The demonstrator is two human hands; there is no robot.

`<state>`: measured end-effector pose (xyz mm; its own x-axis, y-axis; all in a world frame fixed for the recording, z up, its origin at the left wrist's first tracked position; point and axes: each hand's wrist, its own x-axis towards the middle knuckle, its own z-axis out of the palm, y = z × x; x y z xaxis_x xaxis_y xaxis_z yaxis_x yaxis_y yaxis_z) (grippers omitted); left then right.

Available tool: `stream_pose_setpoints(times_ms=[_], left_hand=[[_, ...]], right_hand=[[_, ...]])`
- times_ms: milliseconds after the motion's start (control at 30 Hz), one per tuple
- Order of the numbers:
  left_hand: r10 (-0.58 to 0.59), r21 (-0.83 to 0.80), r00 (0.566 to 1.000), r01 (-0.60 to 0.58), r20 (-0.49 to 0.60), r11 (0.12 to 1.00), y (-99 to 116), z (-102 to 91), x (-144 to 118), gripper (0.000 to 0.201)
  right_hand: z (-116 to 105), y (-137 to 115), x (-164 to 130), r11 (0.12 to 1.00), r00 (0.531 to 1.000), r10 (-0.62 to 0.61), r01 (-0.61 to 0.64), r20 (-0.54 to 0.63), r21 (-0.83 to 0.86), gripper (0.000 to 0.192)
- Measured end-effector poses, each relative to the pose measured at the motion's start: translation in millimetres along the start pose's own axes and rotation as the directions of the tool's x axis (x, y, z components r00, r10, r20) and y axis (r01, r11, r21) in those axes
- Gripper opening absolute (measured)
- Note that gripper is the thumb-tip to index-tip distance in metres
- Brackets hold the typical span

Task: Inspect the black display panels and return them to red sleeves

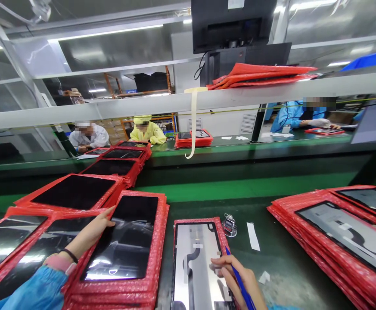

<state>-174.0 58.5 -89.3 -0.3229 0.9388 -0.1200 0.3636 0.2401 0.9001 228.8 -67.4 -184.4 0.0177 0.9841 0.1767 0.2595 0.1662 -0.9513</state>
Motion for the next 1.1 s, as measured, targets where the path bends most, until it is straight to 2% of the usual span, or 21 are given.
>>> stream_pose_setpoints(times_ms=[100,233,300,367,467,533,633,733,833,933,1100], left_hand=[[0.100,0.184,0.994,-0.091,-0.043,0.979,-7,14.6,5,0.039],[0.260,0.338,0.962,-0.217,-0.086,0.916,-13,41.0,-8,0.044],[0.341,0.354,0.938,-0.301,-0.056,0.885,-12,54.9,-21,0.047],[0.392,0.321,0.920,-0.374,0.011,0.870,-6,70.6,-37,0.053],[0.372,0.191,0.915,-0.398,0.155,0.898,3,98.5,-65,0.050],[0.293,0.086,0.913,-0.329,0.284,0.941,4,117.1,-85,0.049],[0.073,0.003,0.903,-0.082,0.424,0.997,-3,136.3,-107,0.061],[-0.130,-0.049,0.874,0.173,0.467,0.984,-11,141.3,-117,0.074],[-0.230,-0.136,0.819,0.348,0.525,0.928,-9,139.1,-119,0.072],[-0.293,-0.183,0.786,0.452,0.545,0.873,1,138.6,-120,0.066],[-0.334,-0.209,0.805,0.480,0.490,0.852,11,143.0,-121,0.060]], right_hand=[[-5,-3,-3,0.992,0.991,0.049,-0.063,0.122,0.111,0.044],[-4,-5,-4,0.952,0.986,0.103,-0.135,0.128,0.275,0.055],[-1,-7,-4,0.938,0.985,0.117,-0.151,0.123,0.311,0.051],[2,-9,-5,0.963,0.984,0.120,-0.147,0.128,0.227,0.037],[6,-9,-7,0.989,0.983,0.137,-0.130,0.124,-0.064,0.020],[8,-7,-9,0.971,0.983,0.144,-0.119,0.111,-0.207,0.024],[11,-3,-11,0.947,0.984,0.148,-0.113,0.095,-0.299,0.032],[13,-2,-12,0.938,0.983,0.132,-0.081,0.131,-0.337,0.030],[14,-4,-12,0.941,0.977,0.122,-0.058,0.175,-0.335,0.028],[14,-6,-11,0.949,0.976,0.130,-0.071,0.173,-0.308,0.028],[13,-3,-6,0.976,0.978,0.163,-0.141,0.127,-0.167,0.033]])
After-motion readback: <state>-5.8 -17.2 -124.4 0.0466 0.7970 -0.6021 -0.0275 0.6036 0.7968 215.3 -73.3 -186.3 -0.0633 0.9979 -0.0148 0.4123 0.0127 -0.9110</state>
